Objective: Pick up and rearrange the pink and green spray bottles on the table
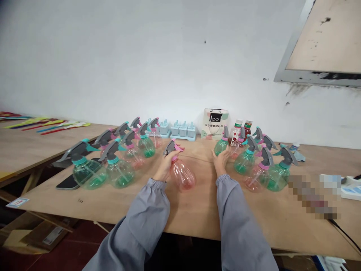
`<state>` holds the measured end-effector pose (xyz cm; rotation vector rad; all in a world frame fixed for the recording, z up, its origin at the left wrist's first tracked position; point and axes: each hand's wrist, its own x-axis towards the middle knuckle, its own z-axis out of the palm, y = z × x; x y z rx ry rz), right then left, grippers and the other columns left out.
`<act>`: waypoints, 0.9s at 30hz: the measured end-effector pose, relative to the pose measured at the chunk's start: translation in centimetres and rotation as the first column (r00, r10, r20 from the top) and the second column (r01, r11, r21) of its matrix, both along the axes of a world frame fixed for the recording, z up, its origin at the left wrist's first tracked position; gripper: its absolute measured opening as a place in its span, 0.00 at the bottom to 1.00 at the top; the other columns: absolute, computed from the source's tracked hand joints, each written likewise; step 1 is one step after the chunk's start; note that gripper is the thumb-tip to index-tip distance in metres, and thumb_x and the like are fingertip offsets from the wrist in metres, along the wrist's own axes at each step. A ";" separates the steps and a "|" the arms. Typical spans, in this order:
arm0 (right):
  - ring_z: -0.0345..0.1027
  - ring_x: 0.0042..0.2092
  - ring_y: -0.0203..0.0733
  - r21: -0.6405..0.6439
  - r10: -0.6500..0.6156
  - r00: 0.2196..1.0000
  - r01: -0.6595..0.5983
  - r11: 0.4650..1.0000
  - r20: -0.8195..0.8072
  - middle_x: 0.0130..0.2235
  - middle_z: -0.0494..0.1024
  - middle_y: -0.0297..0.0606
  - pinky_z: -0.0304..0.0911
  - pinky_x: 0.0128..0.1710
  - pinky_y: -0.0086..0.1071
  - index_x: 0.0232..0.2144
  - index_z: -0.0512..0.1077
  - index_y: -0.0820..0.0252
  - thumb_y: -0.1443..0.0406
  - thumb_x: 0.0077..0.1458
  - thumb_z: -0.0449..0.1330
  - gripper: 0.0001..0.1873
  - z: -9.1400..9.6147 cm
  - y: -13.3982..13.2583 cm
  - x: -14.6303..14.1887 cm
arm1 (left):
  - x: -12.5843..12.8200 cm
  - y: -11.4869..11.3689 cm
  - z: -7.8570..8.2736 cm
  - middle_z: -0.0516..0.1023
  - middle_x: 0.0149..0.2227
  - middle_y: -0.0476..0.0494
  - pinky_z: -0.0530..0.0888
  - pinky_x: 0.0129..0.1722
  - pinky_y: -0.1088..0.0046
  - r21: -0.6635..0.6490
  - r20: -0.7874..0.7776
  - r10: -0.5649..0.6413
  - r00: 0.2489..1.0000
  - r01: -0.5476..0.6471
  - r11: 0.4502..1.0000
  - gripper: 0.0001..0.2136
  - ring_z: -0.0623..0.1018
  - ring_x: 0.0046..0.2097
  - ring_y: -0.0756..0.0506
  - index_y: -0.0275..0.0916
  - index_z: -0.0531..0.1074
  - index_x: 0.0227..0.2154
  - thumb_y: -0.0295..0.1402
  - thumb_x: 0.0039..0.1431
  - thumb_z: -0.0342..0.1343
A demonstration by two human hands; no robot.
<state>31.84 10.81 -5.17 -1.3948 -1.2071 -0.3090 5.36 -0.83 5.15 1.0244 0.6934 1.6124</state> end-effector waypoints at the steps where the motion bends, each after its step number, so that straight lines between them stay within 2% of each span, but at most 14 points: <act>1: 0.45 0.69 0.68 -0.018 -0.004 1.000 0.004 1.000 -0.007 0.64 0.53 0.73 0.44 0.65 0.65 0.64 0.48 0.77 0.47 0.56 0.59 0.49 0.1 0.2 0.1 | 0.0 -0.1 0.1 0.82 0.38 0.45 0.73 0.49 0.67 -0.010 0.015 -0.022 1.000 0.022 1.000 0.15 0.80 0.50 0.41 0.40 0.76 0.38 0.34 0.45 0.66; 7: 0.44 0.68 0.70 -0.074 -0.039 0.998 0.035 0.997 -0.050 0.64 0.53 0.73 0.43 0.65 0.67 0.64 0.48 0.78 0.51 0.55 0.59 0.47 0.5 0.0 -0.3 | -0.3 -0.7 0.8 0.83 0.39 0.39 0.77 0.42 0.69 -0.087 0.074 -0.160 0.984 0.166 0.982 0.15 0.81 0.51 0.38 0.37 0.77 0.37 0.41 0.49 0.63; 11: 0.47 0.66 0.70 -0.091 0.023 0.999 -0.028 0.995 -0.045 0.63 0.55 0.69 0.47 0.63 0.66 0.64 0.48 0.74 0.49 0.49 0.64 0.52 0.1 -2.3 -1.7 | -0.5 0.0 0.2 0.83 0.43 0.40 0.77 0.42 0.69 -0.105 0.115 -0.220 0.969 0.232 0.967 0.15 0.80 0.53 0.38 0.37 0.77 0.38 0.35 0.46 0.60; 16: 0.52 0.64 0.67 -0.095 0.160 0.985 -0.154 0.984 0.060 0.62 0.57 0.63 0.51 0.63 0.62 0.66 0.44 0.70 0.49 0.45 0.67 0.58 -0.9 -6.5 -4.0 | -0.4 0.5 -0.2 0.84 0.38 0.40 0.77 0.46 0.68 -0.125 0.123 -0.245 0.962 0.260 0.957 0.13 0.79 0.53 0.37 0.35 0.77 0.30 0.30 0.38 0.56; 20: 0.57 0.60 0.62 -0.097 0.250 0.961 -0.240 0.966 0.117 0.59 0.60 0.58 0.56 0.61 0.58 0.67 0.45 0.68 0.50 0.47 0.68 0.56 -1.3 -9.3 -5.0 | -0.6 0.2 0.0 0.82 0.32 0.43 0.76 0.51 0.67 -0.087 0.180 -0.222 0.958 0.240 0.967 0.10 0.81 0.50 0.38 0.37 0.75 0.26 0.29 0.36 0.55; 24: 0.58 0.59 0.60 -0.064 0.280 0.949 -0.273 0.960 0.142 0.58 0.61 0.56 0.59 0.60 0.56 0.66 0.48 0.66 0.51 0.46 0.68 0.54 -1.5 -10.5 -5.0 | -0.9 0.0 0.2 0.76 0.22 0.47 0.77 0.48 0.66 -0.117 0.200 -0.155 0.967 0.181 0.976 0.07 0.82 0.42 0.40 0.38 0.72 0.20 0.29 0.34 0.52; 27: 0.59 0.58 0.60 -0.050 0.292 0.944 -0.287 0.957 0.153 0.57 0.61 0.56 0.60 0.59 0.55 0.64 0.49 0.66 0.50 0.46 0.68 0.52 -1.6 -10.5 -4.7 | -1.1 -0.1 0.3 0.76 0.22 0.46 0.78 0.47 0.64 -0.132 0.190 -0.179 0.965 0.205 0.970 0.07 0.82 0.40 0.40 0.38 0.72 0.20 0.29 0.33 0.52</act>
